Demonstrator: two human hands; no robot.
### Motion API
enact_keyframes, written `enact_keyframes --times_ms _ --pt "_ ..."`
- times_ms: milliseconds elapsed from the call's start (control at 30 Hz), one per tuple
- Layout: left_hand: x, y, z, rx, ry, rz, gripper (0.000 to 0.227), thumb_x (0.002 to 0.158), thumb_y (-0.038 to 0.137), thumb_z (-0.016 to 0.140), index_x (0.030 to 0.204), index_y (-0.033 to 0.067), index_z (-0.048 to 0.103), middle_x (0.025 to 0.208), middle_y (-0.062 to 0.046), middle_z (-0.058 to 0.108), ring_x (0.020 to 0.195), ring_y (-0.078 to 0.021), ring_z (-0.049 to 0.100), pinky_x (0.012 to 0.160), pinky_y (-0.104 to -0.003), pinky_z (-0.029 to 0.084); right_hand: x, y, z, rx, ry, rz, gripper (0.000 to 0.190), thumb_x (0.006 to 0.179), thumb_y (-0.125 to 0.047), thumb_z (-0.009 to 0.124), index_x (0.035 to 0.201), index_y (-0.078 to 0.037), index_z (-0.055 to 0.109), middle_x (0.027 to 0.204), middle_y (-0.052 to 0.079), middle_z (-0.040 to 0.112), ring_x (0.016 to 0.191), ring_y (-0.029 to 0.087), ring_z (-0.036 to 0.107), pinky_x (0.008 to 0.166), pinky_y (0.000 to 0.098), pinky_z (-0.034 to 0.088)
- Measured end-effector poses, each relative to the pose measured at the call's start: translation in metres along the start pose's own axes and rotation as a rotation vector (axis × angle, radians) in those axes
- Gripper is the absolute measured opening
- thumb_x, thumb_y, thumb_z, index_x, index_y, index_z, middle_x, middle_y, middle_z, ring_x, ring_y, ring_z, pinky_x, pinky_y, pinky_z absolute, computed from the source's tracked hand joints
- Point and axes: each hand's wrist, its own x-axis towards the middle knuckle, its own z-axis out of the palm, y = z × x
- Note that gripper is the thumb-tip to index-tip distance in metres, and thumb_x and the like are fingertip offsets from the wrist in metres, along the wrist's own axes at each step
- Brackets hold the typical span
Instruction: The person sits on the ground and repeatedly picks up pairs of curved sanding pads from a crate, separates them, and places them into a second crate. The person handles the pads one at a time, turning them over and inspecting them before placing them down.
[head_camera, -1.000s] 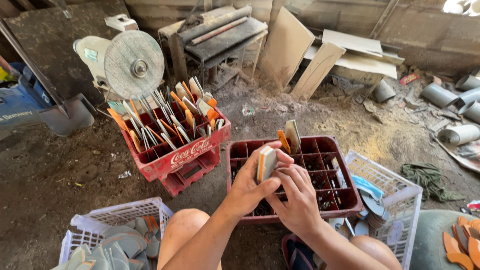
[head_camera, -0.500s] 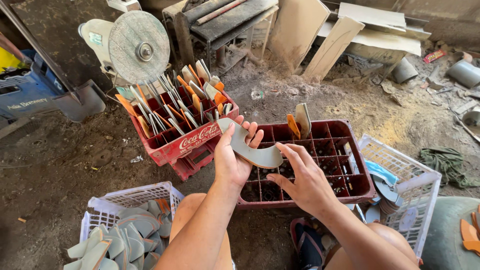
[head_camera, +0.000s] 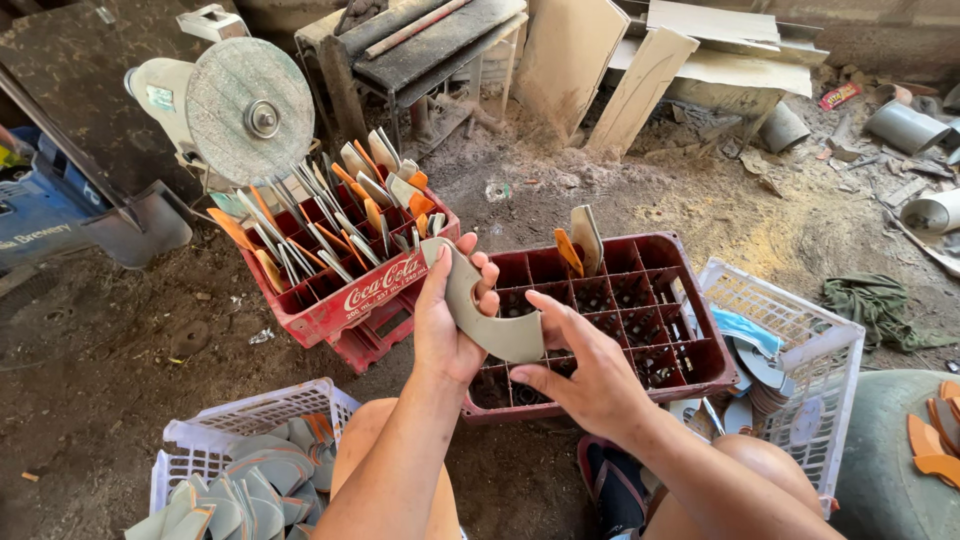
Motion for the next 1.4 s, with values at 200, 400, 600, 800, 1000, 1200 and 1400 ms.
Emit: enact_keyframes --times_ms 200,400,600,800,1000,1200,1400 --pt "-0.012 0.003 0.008 -0.041 -0.221 0.034 0.038 0.110 0.035 0.054 0.133 0.0055 0.055 0.099 -0.008 0.063 0.088 -0.0176 0.067 0.062 -0.028 0.060 -0.009 -0.003 0.006 0.148 0.017 -0.038 0.066 0.092 -0.014 0.072 0.150 -0.001 0.041 0.105 0.012 0.075 0.099 0.020 0.077 0.092 0.0345 0.059" --pt "-0.021 0.002 0.012 0.104 -0.341 0.164 0.043 0.108 0.036 0.058 0.135 0.0030 0.056 0.098 -0.013 0.063 0.090 -0.0264 0.068 0.065 -0.035 0.062 -0.005 0.005 0.011 0.404 0.033 0.079 0.026 0.101 -0.007 0.060 0.124 0.002 0.055 0.105 0.012 0.077 0.098 0.018 0.078 0.086 0.0324 0.062" --pt "-0.026 0.000 0.011 0.179 -0.388 0.178 0.041 0.104 0.037 0.060 0.132 0.0065 0.058 0.098 -0.013 0.064 0.083 -0.0269 0.068 0.062 -0.034 0.058 -0.008 0.008 0.014 0.388 0.075 0.090 0.019 0.100 -0.007 0.060 0.116 0.002 0.056 0.101 0.012 0.076 0.090 0.015 0.077 0.080 0.0289 0.059" --pt "-0.025 0.001 0.014 0.055 -0.369 0.136 0.031 0.111 0.036 0.056 0.112 0.0056 0.058 0.093 -0.010 0.062 0.055 -0.0102 0.051 0.048 -0.023 0.041 -0.006 0.008 0.016 0.395 0.060 0.191 0.019 0.100 -0.010 0.060 0.114 0.001 0.057 0.091 0.008 0.073 0.078 0.014 0.075 0.068 0.0277 0.056" --pt "-0.025 -0.014 0.018 0.183 -0.252 0.172 0.029 0.113 0.036 0.051 0.111 0.0075 0.058 0.097 -0.009 0.064 0.067 -0.0136 0.056 0.059 -0.029 0.048 0.008 0.018 0.014 0.063 0.147 0.018 0.025 0.103 -0.023 0.056 0.112 0.000 0.062 0.089 0.010 0.069 0.078 0.018 0.067 0.066 0.0301 0.055" --pt "-0.030 -0.049 0.024 0.522 -0.153 0.153 0.035 0.110 0.039 0.046 0.115 0.0067 0.058 0.118 -0.010 0.068 0.107 -0.0159 0.060 0.101 -0.035 0.049 0.012 0.033 0.022 -0.312 0.176 -0.231 0.048 0.109 -0.038 0.045 0.080 -0.003 0.060 0.075 0.014 0.063 0.074 0.035 0.064 0.068 0.0427 0.051" --pt "-0.013 -0.031 0.025 0.368 -0.136 0.026 0.027 0.101 0.032 0.052 0.114 0.0097 0.059 0.095 -0.010 0.065 0.089 -0.0203 0.062 0.087 -0.036 0.053 0.007 0.045 0.038 -0.182 0.056 0.113 0.058 0.105 -0.047 0.038 0.072 -0.004 0.060 0.058 0.017 0.060 0.053 0.036 0.063 0.055 0.0446 0.050"
